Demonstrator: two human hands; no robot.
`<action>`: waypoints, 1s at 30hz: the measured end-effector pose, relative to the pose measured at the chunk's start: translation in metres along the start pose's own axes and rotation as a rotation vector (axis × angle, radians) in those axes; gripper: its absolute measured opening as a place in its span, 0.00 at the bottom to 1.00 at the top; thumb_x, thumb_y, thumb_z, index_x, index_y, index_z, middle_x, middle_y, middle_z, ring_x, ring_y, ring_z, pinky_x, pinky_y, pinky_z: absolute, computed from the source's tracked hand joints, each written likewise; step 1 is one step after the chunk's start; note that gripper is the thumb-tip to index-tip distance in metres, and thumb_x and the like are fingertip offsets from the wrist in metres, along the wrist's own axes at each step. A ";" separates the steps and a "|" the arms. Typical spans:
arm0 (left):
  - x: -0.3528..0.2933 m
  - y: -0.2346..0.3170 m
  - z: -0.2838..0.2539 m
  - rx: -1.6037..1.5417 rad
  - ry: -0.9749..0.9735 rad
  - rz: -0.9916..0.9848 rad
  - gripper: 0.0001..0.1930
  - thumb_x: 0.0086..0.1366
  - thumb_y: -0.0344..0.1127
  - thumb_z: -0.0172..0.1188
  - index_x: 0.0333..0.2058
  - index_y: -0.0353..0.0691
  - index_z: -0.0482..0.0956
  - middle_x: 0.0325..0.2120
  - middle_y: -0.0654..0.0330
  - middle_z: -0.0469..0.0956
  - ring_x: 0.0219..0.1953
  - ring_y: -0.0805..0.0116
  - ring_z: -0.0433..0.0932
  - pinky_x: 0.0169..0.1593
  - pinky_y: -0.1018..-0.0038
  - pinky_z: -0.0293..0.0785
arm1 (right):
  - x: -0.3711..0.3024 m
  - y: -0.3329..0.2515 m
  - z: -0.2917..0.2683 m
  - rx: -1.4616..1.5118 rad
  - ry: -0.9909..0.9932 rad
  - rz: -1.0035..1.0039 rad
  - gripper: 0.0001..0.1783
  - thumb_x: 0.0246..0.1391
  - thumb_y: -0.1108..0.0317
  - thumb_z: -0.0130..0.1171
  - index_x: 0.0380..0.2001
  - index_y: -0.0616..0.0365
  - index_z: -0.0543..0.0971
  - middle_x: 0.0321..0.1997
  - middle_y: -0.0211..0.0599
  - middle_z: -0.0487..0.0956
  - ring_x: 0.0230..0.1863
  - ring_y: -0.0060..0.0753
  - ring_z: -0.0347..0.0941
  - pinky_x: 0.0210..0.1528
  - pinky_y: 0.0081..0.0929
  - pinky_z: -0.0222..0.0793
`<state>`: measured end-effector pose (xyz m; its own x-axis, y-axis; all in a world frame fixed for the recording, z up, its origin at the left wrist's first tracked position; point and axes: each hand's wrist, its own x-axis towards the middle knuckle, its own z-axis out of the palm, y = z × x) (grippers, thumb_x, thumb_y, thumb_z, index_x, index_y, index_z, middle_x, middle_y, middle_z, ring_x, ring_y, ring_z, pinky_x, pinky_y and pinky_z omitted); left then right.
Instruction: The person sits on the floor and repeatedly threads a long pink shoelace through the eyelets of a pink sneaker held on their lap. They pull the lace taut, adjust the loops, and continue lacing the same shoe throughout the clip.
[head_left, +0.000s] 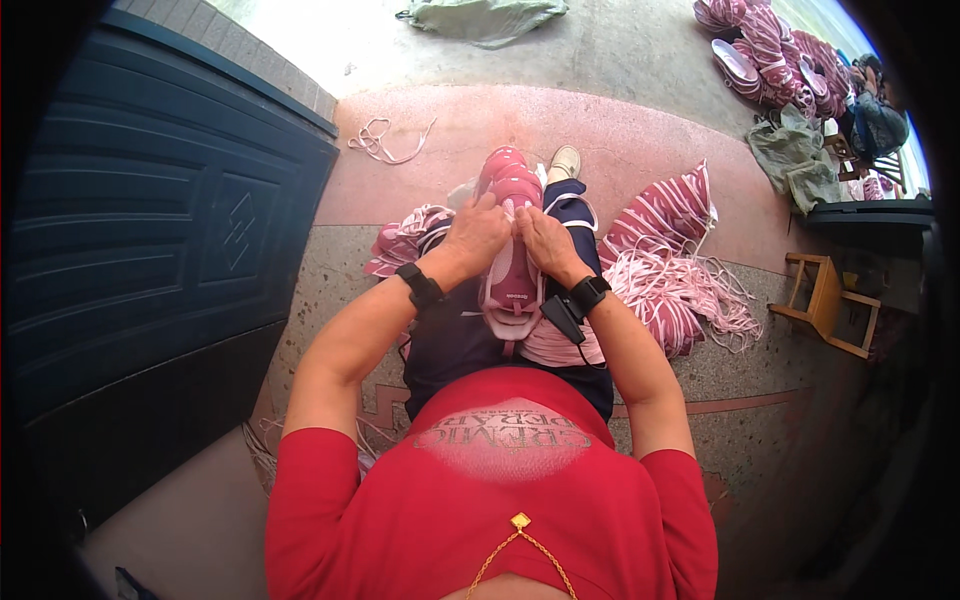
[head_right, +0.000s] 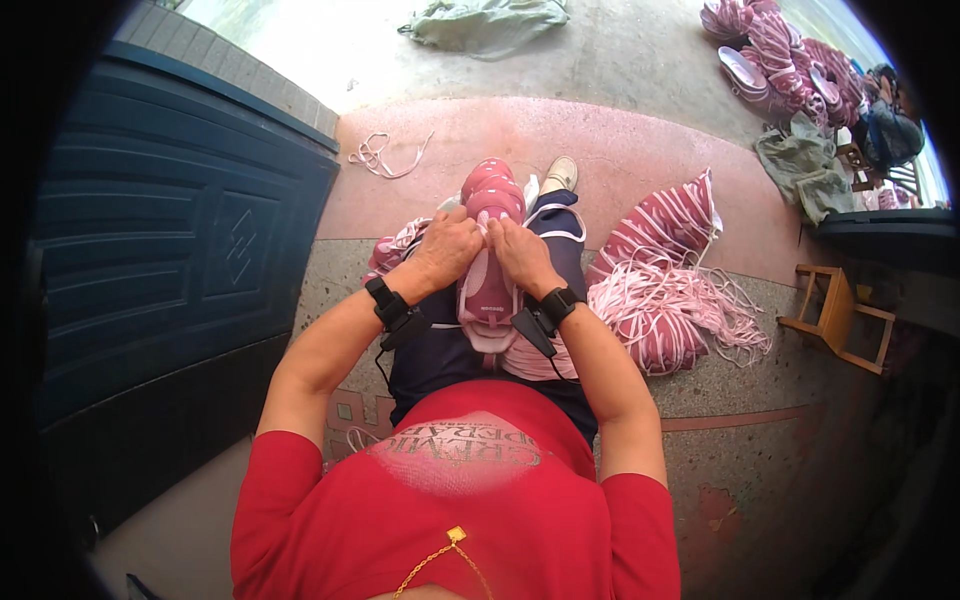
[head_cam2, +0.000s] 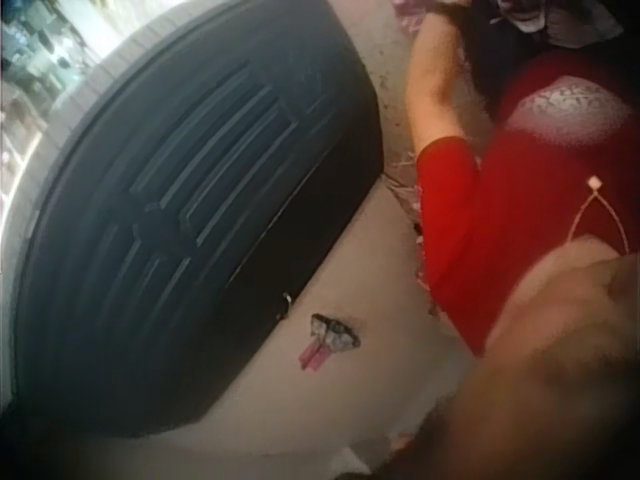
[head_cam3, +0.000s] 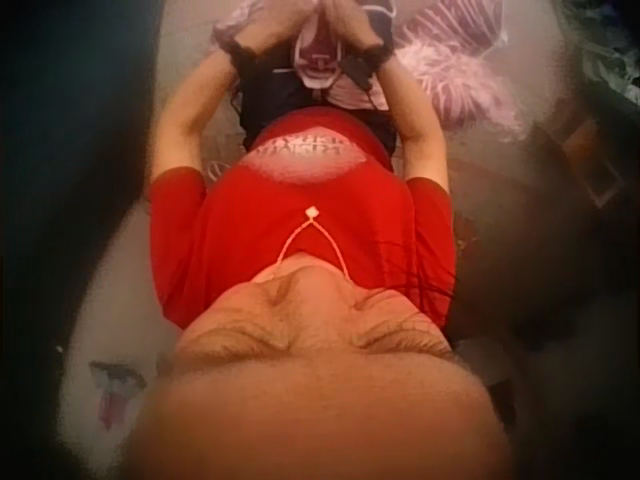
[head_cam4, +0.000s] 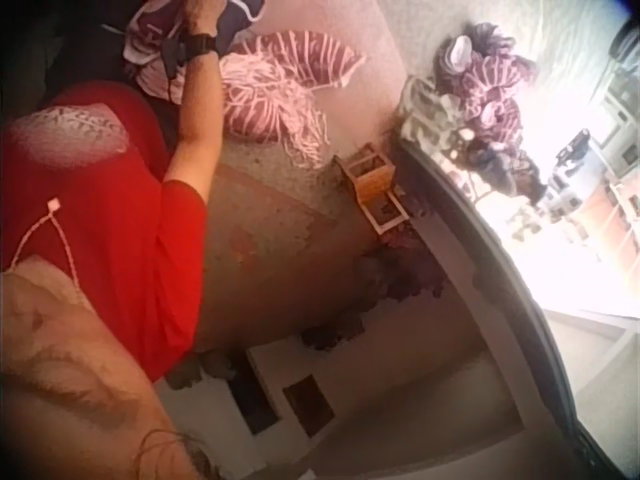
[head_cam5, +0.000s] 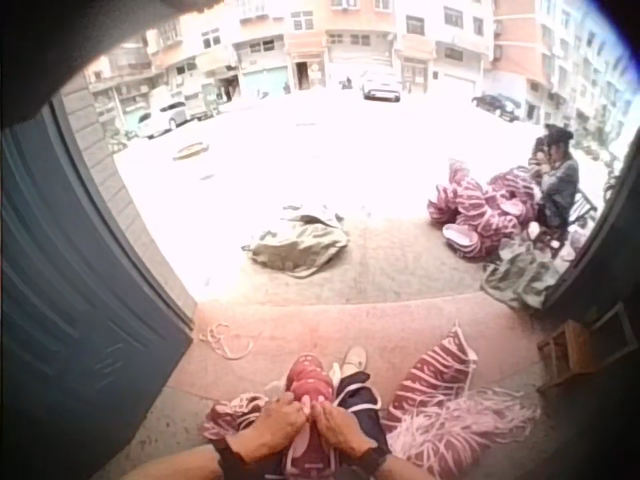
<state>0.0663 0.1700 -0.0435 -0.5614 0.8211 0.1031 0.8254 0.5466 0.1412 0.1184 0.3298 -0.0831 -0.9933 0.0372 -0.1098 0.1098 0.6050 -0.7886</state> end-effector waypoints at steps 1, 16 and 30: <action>0.003 0.000 0.003 -0.033 0.010 -0.014 0.04 0.52 0.34 0.58 0.24 0.42 0.80 0.23 0.60 0.76 0.34 0.58 0.73 0.38 0.64 0.70 | -0.001 0.019 0.007 0.020 0.078 -0.089 0.18 0.62 0.57 0.43 0.30 0.62 0.72 0.26 0.55 0.76 0.30 0.57 0.73 0.33 0.46 0.66; -0.011 -0.012 0.001 -0.540 -0.285 -0.299 0.16 0.48 0.42 0.64 0.25 0.33 0.76 0.22 0.48 0.76 0.28 0.51 0.76 0.34 0.60 0.70 | -0.018 -0.029 -0.002 0.012 -0.164 0.065 0.13 0.46 0.64 0.52 0.23 0.61 0.81 0.24 0.55 0.76 0.29 0.53 0.76 0.35 0.41 0.71; -0.009 -0.012 0.021 -0.405 -0.427 -0.150 0.09 0.49 0.29 0.55 0.30 0.35 0.78 0.32 0.44 0.77 0.40 0.46 0.75 0.44 0.60 0.71 | -0.023 -0.032 0.023 -0.508 -0.040 -0.152 0.08 0.47 0.68 0.54 0.23 0.58 0.80 0.26 0.46 0.79 0.30 0.46 0.78 0.31 0.38 0.74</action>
<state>0.0623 0.1597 -0.0665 -0.5274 0.7790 -0.3393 0.6034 0.6245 0.4958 0.1389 0.2913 -0.0696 -0.9933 -0.1049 -0.0481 -0.0765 0.9107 -0.4060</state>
